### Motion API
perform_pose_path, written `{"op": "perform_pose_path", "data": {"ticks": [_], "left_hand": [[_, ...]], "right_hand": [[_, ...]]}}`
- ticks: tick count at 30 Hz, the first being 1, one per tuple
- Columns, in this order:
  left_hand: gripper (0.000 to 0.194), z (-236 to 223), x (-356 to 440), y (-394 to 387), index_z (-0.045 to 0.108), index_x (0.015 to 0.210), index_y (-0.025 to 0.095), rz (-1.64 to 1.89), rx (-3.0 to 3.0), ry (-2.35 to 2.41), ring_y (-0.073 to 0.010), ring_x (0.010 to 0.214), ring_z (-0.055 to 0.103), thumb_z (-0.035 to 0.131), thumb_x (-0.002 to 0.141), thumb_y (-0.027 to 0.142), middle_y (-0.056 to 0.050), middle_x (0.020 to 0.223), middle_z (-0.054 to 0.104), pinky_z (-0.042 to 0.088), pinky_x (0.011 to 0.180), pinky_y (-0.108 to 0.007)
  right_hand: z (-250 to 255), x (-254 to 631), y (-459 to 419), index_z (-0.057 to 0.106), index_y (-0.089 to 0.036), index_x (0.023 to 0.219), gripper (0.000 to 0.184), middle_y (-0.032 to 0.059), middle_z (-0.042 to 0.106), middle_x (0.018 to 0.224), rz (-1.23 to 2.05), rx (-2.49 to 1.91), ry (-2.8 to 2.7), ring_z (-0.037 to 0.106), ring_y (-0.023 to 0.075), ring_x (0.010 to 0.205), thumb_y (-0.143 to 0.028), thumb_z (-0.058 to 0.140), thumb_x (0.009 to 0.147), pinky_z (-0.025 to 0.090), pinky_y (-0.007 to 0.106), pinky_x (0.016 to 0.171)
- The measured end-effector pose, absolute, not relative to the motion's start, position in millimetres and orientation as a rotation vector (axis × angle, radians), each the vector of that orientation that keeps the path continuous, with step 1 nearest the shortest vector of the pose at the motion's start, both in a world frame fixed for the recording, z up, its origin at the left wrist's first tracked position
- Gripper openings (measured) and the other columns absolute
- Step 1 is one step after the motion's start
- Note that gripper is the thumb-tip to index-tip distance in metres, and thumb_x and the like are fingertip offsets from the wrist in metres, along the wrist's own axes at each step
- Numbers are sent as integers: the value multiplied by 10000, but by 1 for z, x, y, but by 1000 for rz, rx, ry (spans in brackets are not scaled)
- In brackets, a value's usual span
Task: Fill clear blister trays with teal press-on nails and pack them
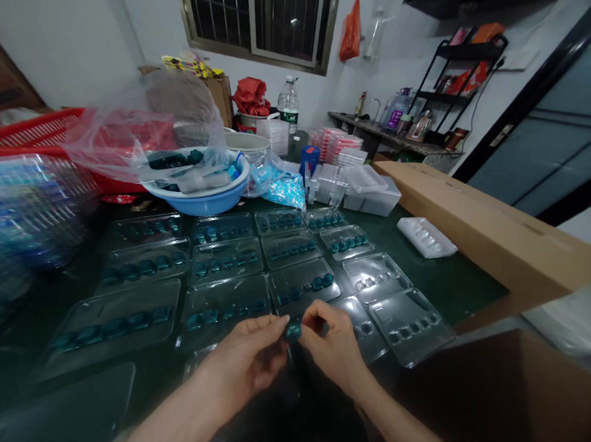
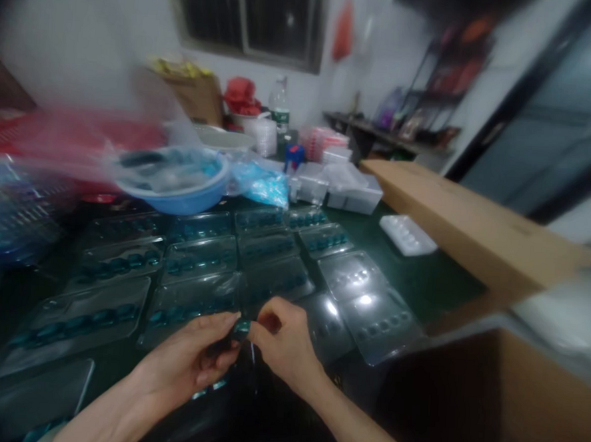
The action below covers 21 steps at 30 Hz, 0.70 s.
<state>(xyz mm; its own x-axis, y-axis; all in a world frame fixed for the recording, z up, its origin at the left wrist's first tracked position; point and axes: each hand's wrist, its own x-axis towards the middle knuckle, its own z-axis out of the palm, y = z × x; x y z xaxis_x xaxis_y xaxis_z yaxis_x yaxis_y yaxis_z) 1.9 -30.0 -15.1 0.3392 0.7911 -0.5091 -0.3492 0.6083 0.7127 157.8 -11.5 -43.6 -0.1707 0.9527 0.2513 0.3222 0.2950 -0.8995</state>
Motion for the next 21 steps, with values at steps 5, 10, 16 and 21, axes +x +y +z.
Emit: {"op": "perform_pose_path", "data": {"ticks": [5, 10, 16, 21], "left_hand": [[195, -18, 6, -29, 517, 655, 123, 763, 418, 858, -30, 428, 375, 622, 714, 277, 12, 568, 436, 138, 336, -139], [226, -21, 10, -21, 504, 624, 116, 776, 395, 876, -20, 404, 359, 619, 717, 287, 24, 546, 413, 136, 328, -130], [220, -26, 16, -13, 532, 655, 120, 769, 421, 958, -27, 401, 386, 646, 685, 306, 20, 566, 449, 157, 320, -130], [138, -24, 5, -7, 569, 744, 131, 835, 371, 1053, -51, 493, 478, 634, 691, 242, -3, 662, 506, 295, 378, -135]], "right_hand": [[-36, 166, -9, 560, -171, 736, 38, -36, 521, 646, 1196, -1031, -1733, 478, 85, 593, -202, 578, 726, 382, 189, 537], [-28, 173, -15, 570, -200, 947, 194, 8, 561, 818, 980, -1016, -1760, 531, 111, 720, -151, 519, 766, 429, 228, 645], [-33, 174, -17, 600, -209, 845, 101, -4, 568, 729, 836, -1026, -1858, 534, 115, 652, -190, 568, 752, 430, 226, 585], [-41, 194, 20, 608, -205, 860, 106, 8, 580, 749, 587, -1216, -1930, 540, 127, 677, -247, 556, 778, 419, 239, 606]]}}
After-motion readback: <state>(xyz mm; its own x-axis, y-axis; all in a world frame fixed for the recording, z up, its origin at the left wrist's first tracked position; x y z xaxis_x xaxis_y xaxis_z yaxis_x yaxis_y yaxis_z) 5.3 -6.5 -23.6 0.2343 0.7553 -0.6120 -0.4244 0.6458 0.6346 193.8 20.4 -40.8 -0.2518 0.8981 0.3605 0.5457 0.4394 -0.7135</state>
